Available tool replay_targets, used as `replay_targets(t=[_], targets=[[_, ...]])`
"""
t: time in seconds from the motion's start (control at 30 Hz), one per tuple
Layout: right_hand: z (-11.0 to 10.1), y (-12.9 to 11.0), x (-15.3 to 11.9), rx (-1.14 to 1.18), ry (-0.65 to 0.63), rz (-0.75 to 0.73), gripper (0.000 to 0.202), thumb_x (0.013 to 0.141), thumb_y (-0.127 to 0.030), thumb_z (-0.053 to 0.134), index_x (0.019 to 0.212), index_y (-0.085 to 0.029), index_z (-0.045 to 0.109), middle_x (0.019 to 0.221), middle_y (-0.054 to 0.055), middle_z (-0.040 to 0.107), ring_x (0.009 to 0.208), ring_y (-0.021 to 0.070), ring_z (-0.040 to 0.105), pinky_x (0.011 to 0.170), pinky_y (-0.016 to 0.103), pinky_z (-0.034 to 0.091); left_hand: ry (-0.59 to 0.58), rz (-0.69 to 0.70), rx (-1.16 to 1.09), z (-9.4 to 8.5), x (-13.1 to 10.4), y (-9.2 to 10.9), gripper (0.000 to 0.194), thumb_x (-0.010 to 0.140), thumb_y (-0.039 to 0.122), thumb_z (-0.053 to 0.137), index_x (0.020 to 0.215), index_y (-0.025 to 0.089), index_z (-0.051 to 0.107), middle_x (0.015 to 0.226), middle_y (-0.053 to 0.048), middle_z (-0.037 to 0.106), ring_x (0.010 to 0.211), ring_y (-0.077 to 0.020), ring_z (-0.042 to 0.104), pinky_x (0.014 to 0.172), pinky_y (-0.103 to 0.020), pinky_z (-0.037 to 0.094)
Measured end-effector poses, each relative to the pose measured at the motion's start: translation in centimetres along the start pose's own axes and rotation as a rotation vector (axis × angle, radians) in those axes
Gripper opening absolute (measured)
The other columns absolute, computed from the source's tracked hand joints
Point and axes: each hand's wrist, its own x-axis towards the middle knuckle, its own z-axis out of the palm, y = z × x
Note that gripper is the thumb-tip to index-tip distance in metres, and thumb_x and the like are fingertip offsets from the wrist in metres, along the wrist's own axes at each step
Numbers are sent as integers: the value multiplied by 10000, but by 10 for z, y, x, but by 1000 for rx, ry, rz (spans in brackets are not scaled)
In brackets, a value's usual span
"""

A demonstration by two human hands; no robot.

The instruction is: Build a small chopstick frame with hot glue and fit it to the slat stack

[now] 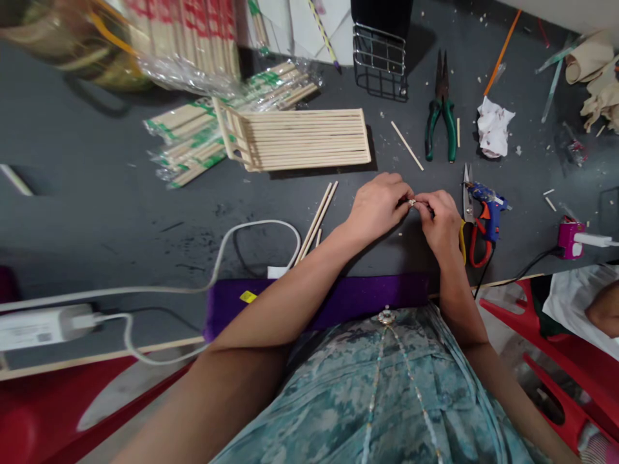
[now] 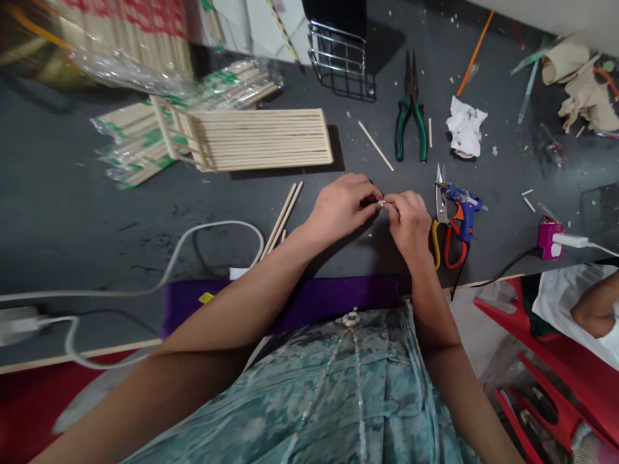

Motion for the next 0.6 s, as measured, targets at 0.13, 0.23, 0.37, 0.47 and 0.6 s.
replay_targets(t=[0.13,0.23,0.37,0.47,0.6], targets=[[1,2,0,16,9,-2,263,1037,-346,498,1012,-236,735,944,61,672,941,240,586,849,354,460,5,5,1,0,0,0,146,895,186,579,944,179,716,903,-67,670,937,-238,598,805,-340,458],[1,3,-1,33,19,-6,236,1024,-317,526,1006,-227,743,933,64,677,935,240,592,846,355,464,8,3,-3,1,-1,-1,142,893,182,584,943,176,717,904,-68,670,931,-236,597,802,-339,457],[1,4,-2,78,29,-4,219,1014,-294,536,996,-226,744,934,62,683,945,235,600,864,353,475,12,6,-5,1,-1,-2,131,898,190,591,931,176,718,898,-67,672,921,-232,600,780,-332,452],[-2,3,-4,117,53,-1,217,1010,-287,532,997,-227,740,940,64,683,955,231,611,873,354,487,12,16,-7,2,0,-4,115,892,194,609,924,177,718,890,-65,673,908,-228,601,773,-327,449],[-14,3,-12,134,109,-10,211,1001,-292,537,994,-231,739,942,64,686,937,220,630,861,348,501,13,22,-21,4,2,-8,93,873,190,640,927,185,716,884,-56,673,888,-216,601,770,-319,446]])
